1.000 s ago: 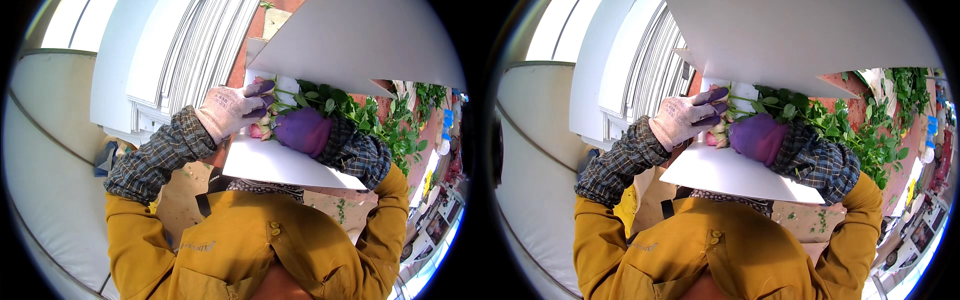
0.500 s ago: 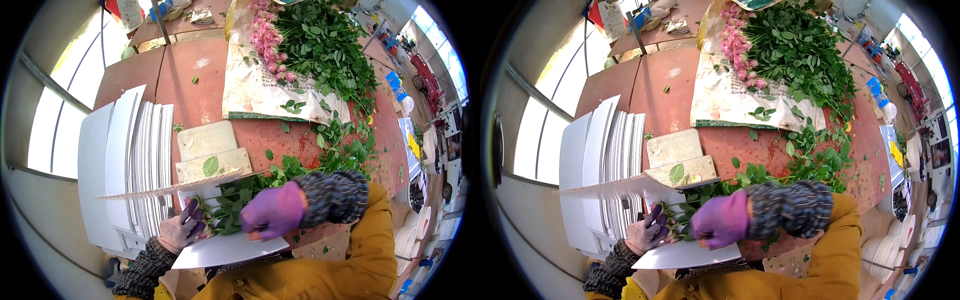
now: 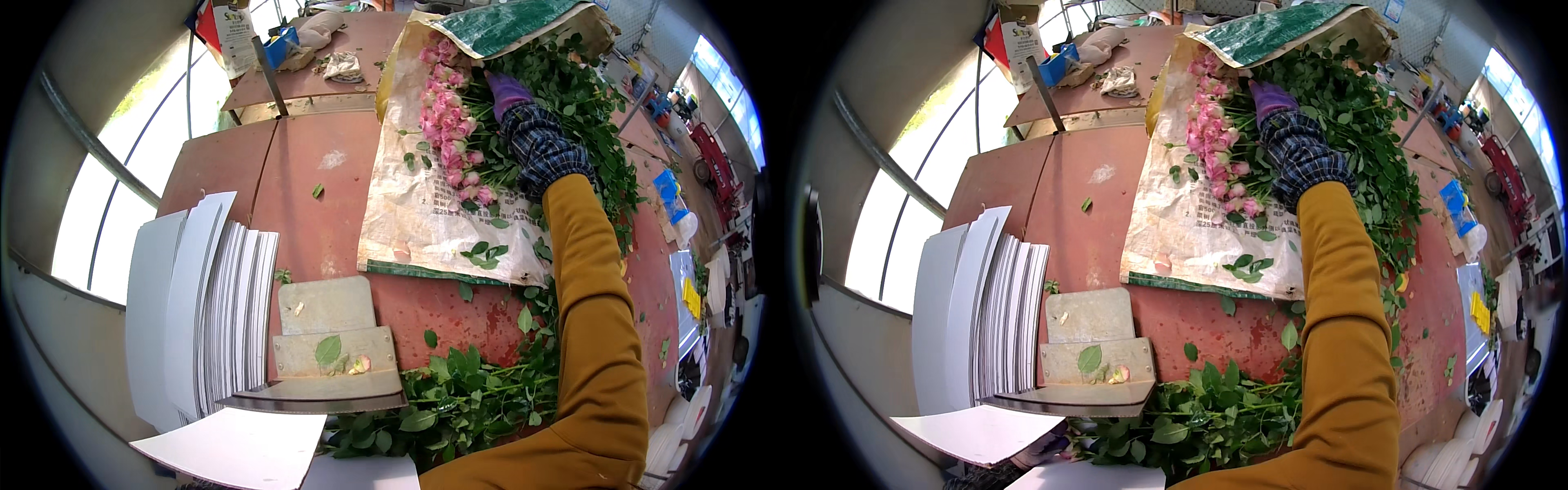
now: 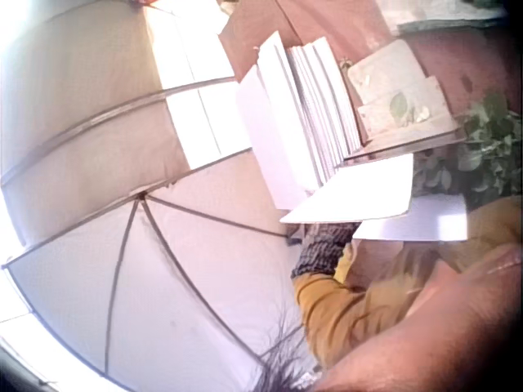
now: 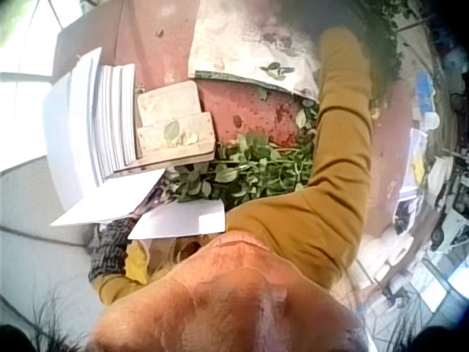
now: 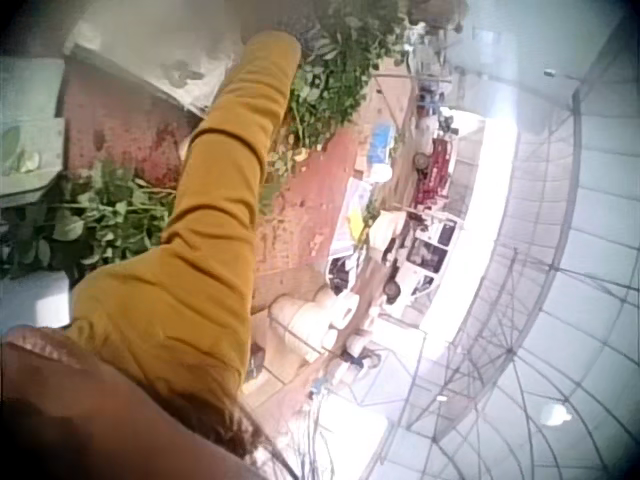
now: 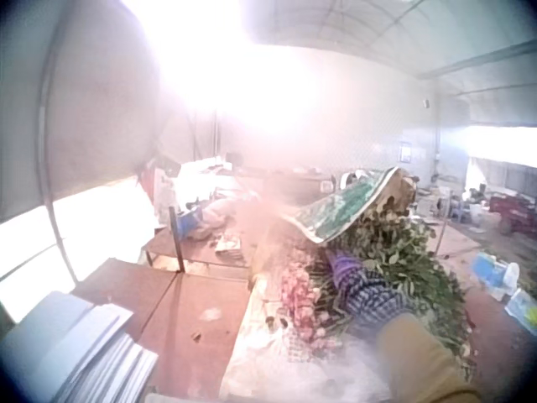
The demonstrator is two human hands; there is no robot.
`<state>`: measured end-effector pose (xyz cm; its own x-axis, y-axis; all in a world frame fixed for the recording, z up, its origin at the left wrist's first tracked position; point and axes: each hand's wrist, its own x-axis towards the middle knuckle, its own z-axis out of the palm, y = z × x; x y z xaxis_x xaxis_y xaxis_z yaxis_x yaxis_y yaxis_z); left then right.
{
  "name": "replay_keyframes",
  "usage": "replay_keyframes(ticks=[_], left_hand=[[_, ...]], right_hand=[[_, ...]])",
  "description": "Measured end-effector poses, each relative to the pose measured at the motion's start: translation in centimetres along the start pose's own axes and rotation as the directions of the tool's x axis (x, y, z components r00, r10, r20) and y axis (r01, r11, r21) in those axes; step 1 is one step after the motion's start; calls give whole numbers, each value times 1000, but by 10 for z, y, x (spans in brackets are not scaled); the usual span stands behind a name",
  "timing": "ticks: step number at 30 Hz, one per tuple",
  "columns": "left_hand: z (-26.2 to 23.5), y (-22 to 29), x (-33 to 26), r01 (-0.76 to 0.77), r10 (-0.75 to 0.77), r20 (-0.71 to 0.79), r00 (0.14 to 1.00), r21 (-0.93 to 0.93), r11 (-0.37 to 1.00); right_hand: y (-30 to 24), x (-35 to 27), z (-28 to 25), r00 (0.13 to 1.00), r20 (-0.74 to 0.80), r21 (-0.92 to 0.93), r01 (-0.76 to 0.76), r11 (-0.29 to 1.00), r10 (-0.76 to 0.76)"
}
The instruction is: The person places pink roses into a white box, then adds green foliage around them. They close the box, apply tape to seal it, and wrap the package in clear plastic film. The person then places green leaves on top of the wrapped package and secures them with tape.
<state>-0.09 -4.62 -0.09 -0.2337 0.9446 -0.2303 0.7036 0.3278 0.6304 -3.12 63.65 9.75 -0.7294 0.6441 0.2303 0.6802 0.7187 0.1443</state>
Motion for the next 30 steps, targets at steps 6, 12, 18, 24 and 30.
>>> replay_keyframes(ticks=[6, 12, 18, 24, 30], left_hand=[[-21, 22, 9, -134, 139, -13, 990, 209, 969], [-22, 14, 16, -200, 204, 10, 979, 234, 951], [-27, 24, 4, -185, 188, 15, 982, 269, 945], [-19, 12, -5, -215, 244, -73, 967, 282, 935], [0, -4, -12, -163, 230, -167, 959, 340, 926]], right_hand=[[28, 23, 10, 999, 7, 176, -38, 984, 38], [77, -76, 6, 898, -378, 346, 362, 866, -225], [-27, -195, -105, 489, -687, 81, 787, 612, -538], [-37, -243, -145, 542, -669, 230, 802, 551, -509], [-30, -290, -165, 808, -549, 600, 560, 572, -215]])
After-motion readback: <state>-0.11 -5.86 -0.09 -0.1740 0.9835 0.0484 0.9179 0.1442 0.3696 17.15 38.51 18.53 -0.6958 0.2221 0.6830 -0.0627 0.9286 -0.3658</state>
